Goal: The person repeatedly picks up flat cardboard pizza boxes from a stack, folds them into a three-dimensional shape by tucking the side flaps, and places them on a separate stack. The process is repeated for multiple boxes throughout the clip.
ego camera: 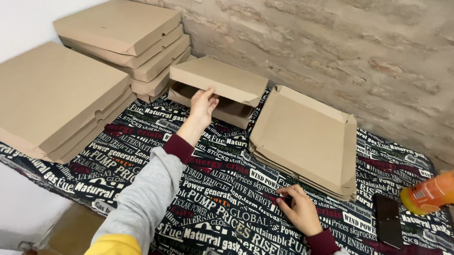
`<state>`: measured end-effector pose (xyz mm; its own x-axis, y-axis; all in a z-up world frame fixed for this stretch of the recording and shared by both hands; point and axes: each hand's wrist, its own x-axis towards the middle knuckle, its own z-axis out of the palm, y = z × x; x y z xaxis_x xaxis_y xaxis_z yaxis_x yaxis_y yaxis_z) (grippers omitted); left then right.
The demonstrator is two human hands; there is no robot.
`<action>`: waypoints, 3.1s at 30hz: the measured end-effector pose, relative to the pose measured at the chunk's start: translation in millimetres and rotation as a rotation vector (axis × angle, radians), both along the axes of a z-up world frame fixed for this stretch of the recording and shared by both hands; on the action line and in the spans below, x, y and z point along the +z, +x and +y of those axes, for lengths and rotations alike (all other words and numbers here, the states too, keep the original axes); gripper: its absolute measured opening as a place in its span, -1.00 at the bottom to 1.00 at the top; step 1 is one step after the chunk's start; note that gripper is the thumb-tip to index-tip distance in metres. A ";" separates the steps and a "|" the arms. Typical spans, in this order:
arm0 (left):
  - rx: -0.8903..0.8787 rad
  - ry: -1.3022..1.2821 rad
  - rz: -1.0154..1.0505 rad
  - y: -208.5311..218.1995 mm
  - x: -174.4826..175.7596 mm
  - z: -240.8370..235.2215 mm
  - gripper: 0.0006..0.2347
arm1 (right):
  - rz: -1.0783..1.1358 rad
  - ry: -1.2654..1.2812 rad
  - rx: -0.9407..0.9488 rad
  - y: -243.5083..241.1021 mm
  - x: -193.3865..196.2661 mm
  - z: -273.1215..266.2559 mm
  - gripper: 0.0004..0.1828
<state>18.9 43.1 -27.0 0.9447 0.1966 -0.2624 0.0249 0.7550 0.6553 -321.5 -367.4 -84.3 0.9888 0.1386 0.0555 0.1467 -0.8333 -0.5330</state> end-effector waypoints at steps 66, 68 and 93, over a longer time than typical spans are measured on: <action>0.478 1.667 -1.418 -224.8 203.6 -41.9 -0.68 | -0.849 0.594 0.094 46.8 245.7 149.9 -0.80; 0.422 1.682 -1.403 -236.6 212.5 -33.4 -0.74 | -0.848 0.595 0.096 47.0 245.3 149.4 -0.82; 0.299 1.745 -1.388 -276.8 240.7 -0.6 -0.73 | -0.843 0.596 0.202 31.8 258.1 160.0 -0.41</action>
<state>-257.9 42.5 213.7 0.2408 -0.4461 0.8620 -0.8622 -0.5061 -0.0211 -289.7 -207.4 173.8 0.5602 0.0204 0.8281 0.7677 -0.3883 -0.5097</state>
